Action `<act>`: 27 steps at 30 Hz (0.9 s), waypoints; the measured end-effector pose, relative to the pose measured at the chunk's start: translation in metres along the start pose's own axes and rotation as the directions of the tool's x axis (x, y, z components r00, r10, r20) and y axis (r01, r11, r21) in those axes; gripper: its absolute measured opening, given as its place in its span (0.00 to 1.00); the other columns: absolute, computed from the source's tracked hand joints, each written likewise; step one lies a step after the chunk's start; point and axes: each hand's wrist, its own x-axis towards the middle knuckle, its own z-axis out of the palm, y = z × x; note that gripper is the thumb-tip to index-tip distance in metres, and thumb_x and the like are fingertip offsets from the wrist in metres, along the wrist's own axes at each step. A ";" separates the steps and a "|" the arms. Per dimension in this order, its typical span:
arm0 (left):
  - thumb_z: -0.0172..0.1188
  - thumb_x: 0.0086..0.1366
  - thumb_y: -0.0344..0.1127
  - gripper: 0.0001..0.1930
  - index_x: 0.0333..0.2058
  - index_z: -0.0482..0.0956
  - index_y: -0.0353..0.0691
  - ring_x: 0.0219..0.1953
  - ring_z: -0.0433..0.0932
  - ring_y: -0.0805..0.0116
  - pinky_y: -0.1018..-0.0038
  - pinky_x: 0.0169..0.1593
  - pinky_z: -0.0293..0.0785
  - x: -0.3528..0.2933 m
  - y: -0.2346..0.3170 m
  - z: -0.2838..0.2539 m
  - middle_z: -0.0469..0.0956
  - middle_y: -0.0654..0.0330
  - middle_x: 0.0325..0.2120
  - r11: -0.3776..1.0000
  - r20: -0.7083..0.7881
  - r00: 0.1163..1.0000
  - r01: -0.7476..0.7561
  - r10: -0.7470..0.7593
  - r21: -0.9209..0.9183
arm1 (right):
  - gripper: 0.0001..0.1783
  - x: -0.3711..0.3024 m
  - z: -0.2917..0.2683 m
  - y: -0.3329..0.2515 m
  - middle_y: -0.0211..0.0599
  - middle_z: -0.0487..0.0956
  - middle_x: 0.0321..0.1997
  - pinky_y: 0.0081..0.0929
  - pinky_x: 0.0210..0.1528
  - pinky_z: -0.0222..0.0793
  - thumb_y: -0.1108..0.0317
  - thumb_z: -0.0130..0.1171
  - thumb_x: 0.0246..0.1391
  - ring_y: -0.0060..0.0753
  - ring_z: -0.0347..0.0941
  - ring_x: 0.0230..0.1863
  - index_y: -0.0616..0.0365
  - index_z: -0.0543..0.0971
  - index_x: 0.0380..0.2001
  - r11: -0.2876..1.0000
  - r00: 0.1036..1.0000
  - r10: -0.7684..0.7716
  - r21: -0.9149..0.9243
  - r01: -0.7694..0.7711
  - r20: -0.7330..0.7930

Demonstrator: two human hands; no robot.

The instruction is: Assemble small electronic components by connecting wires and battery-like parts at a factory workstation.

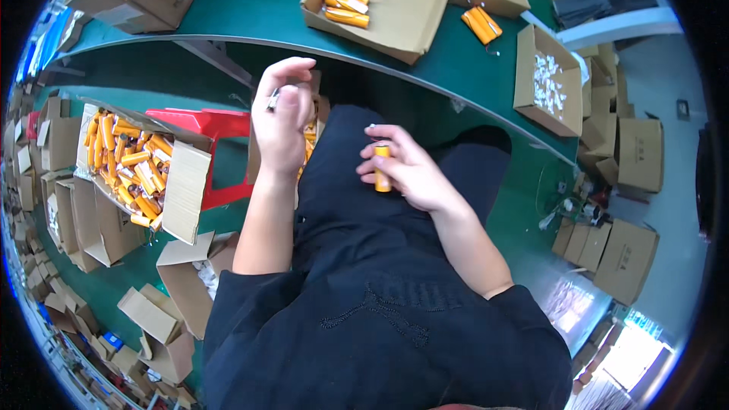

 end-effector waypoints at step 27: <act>0.64 0.66 0.32 0.12 0.47 0.79 0.38 0.26 0.64 0.76 0.81 0.28 0.61 -0.036 0.013 0.069 0.67 0.55 0.43 0.628 0.531 0.839 0.479 -0.122 -0.613 | 0.55 -0.022 0.050 -0.104 0.49 0.37 0.82 0.53 0.80 0.25 0.21 0.38 0.60 0.56 0.27 0.82 0.41 0.40 0.79 0.295 0.418 -0.890 0.467 0.833 -0.184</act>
